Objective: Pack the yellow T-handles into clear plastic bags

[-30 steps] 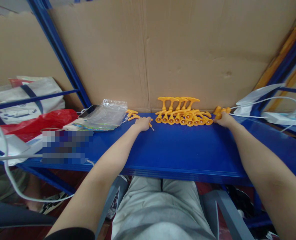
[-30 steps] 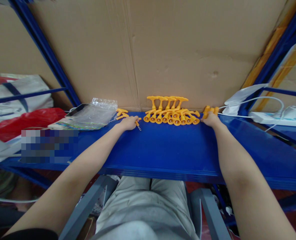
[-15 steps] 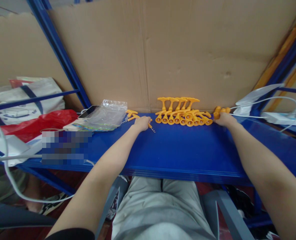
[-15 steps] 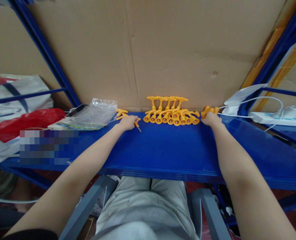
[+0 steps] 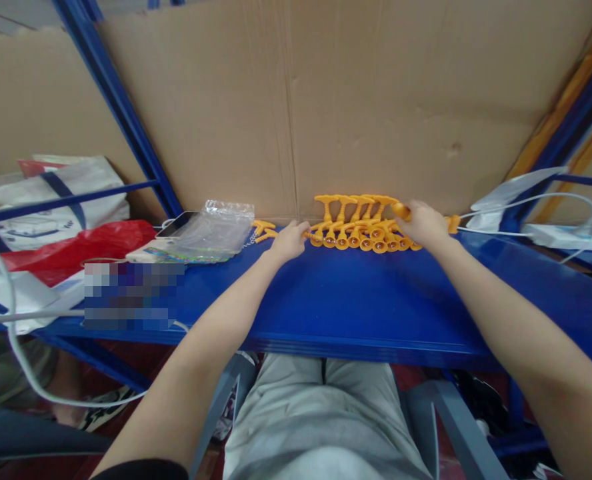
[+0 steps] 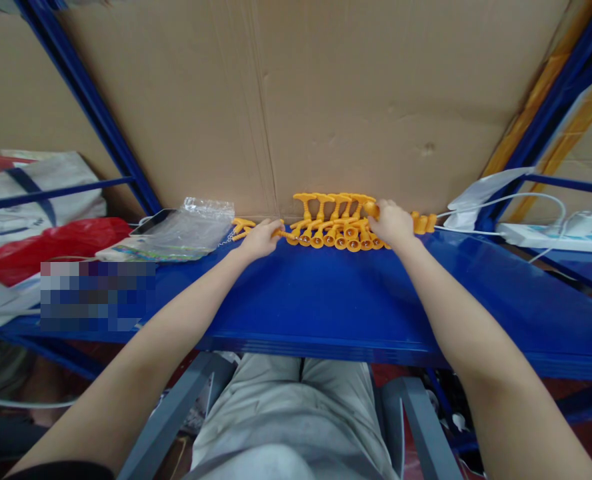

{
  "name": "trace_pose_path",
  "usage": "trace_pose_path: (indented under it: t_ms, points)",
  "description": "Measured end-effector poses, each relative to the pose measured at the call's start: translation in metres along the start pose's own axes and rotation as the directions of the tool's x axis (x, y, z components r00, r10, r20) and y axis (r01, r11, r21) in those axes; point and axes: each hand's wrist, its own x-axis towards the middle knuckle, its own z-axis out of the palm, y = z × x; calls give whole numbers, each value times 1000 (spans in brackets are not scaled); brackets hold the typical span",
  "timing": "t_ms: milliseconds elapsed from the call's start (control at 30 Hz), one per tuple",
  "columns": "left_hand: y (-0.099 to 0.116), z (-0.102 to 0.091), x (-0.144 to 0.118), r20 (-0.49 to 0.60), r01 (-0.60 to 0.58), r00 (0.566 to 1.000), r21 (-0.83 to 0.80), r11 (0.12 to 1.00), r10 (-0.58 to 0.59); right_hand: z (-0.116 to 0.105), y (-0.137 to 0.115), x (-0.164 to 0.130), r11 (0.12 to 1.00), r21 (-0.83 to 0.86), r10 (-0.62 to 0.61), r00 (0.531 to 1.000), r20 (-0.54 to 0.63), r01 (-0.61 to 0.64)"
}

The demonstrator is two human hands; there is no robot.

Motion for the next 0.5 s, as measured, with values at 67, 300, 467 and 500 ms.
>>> trace_pose_path:
  t_ms: [67,300,467,500]
  points:
    - [0,2,1,-40,-48,998,-40,998,46,-1,-18,-6,989,15,-150,988,27,149]
    - [3,7,3,-84,-223,973,-122,967,214,1,-53,-25,791,165,-607,788,100,589]
    - [1,6,3,-49,-187,982,-105,977,182,5,-53,-25,743,251,-648,760,39,620]
    - [1,5,3,-47,-175,984,-99,979,171,6,-52,-25,746,263,-640,768,28,612]
